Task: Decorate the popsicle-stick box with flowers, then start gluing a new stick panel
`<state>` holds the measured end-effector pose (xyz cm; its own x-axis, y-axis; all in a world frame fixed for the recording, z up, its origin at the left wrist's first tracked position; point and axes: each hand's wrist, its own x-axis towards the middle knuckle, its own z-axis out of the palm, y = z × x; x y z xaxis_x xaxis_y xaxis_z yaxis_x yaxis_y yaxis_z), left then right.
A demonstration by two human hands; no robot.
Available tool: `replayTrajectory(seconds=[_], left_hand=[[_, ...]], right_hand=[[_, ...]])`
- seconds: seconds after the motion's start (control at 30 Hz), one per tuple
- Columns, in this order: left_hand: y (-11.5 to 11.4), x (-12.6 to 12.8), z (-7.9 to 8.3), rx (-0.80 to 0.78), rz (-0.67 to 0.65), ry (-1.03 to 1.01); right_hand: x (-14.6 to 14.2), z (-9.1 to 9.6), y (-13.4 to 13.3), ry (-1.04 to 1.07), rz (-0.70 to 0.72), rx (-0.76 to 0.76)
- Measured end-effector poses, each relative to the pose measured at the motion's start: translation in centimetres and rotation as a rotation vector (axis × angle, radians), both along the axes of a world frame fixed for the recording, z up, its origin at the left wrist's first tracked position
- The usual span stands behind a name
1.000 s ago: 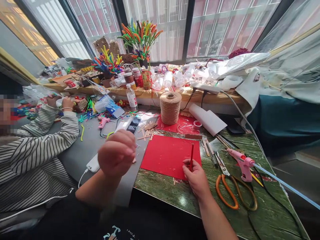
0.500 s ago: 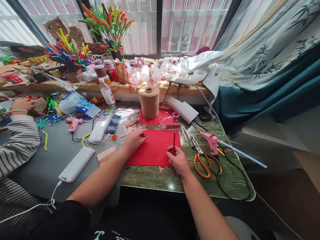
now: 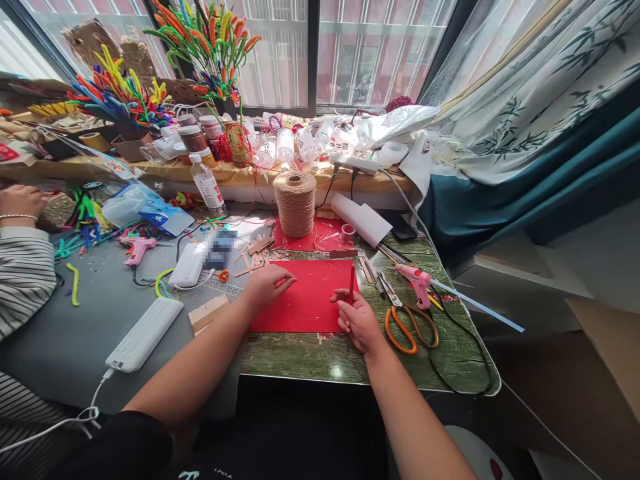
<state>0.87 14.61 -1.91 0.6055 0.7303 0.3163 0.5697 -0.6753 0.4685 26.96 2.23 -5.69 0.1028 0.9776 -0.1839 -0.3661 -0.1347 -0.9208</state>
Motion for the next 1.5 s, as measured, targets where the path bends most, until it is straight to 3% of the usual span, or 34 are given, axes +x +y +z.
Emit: replayTrajectory(seconds=[0.1,0.17,0.3,0.37,0.4,0.47,0.53,0.57,0.67,0.7,0.73,0.83,0.87,1.0,1.1,1.27,1.37,1.5], left_hand=[[-2.8,-0.6,1.8,-0.019,-0.060,0.121],[-5.0,-1.2,1.7,-0.027,-0.109,0.216],[-8.7,-2.3,-0.9,0.011,-0.082,0.305],[-9.6,-2.6,-2.2,-0.001,-0.044,0.320],[-9.8,-2.7,-2.7,-0.010,-0.034,0.318],[-9.9,-2.8,-3.1,-0.023,-0.026,0.301],[-9.9,-2.9,-3.1,-0.024,-0.027,0.279],[-9.8,-3.0,-3.1,-0.022,-0.025,0.268],[-9.8,-3.1,-3.1,-0.021,-0.015,0.242],[-9.8,-3.2,-3.1,-0.024,-0.010,0.237],[-9.9,-3.2,-3.1,-0.026,-0.008,0.232],[-9.9,-3.3,-3.3,-0.029,-0.012,0.225],[-10.0,-3.4,-3.4,-0.028,-0.012,0.224],[-10.1,-3.6,-3.6,-0.031,-0.004,0.217],[-10.1,-3.7,-3.6,-0.036,0.000,0.208],[-10.1,-3.8,-3.5,-0.037,-0.004,0.195],[-10.1,-3.7,-3.5,-0.039,-0.003,0.193],[-10.1,-3.7,-3.7,-0.030,0.003,0.197]], right_hand=[[-0.2,-0.6,0.1,0.035,-0.006,-0.003],[-0.5,-0.8,0.1,0.033,0.003,-0.017],[-0.5,-0.5,0.6,0.003,0.075,-0.074],[0.1,0.2,1.5,-0.111,0.120,-0.090],[0.5,0.6,2.2,-0.208,0.095,-0.068],[1.1,1.6,3.6,-0.420,-0.107,0.068],[1.0,2.3,4.7,-0.444,-0.219,0.174],[0.7,2.5,5.1,-0.376,-0.167,0.163],[-0.7,2.0,5.8,-0.143,0.203,-0.036],[-1.2,1.6,5.9,-0.143,0.240,-0.065],[-1.6,1.1,6.1,-0.189,0.193,-0.049],[-2.3,0.1,6.3,-0.405,-0.181,0.147],[-2.4,0.0,6.1,-0.449,-0.211,0.186],[-3.0,0.3,3.5,-0.477,0.164,0.077],[-3.5,0.9,0.7,-0.700,0.294,0.092],[-4.1,0.3,-2.2,-0.990,0.224,0.138],[-4.1,-0.5,-2.7,-1.040,0.161,0.118],[-3.6,-1.1,-2.6,-1.007,0.198,0.112]])
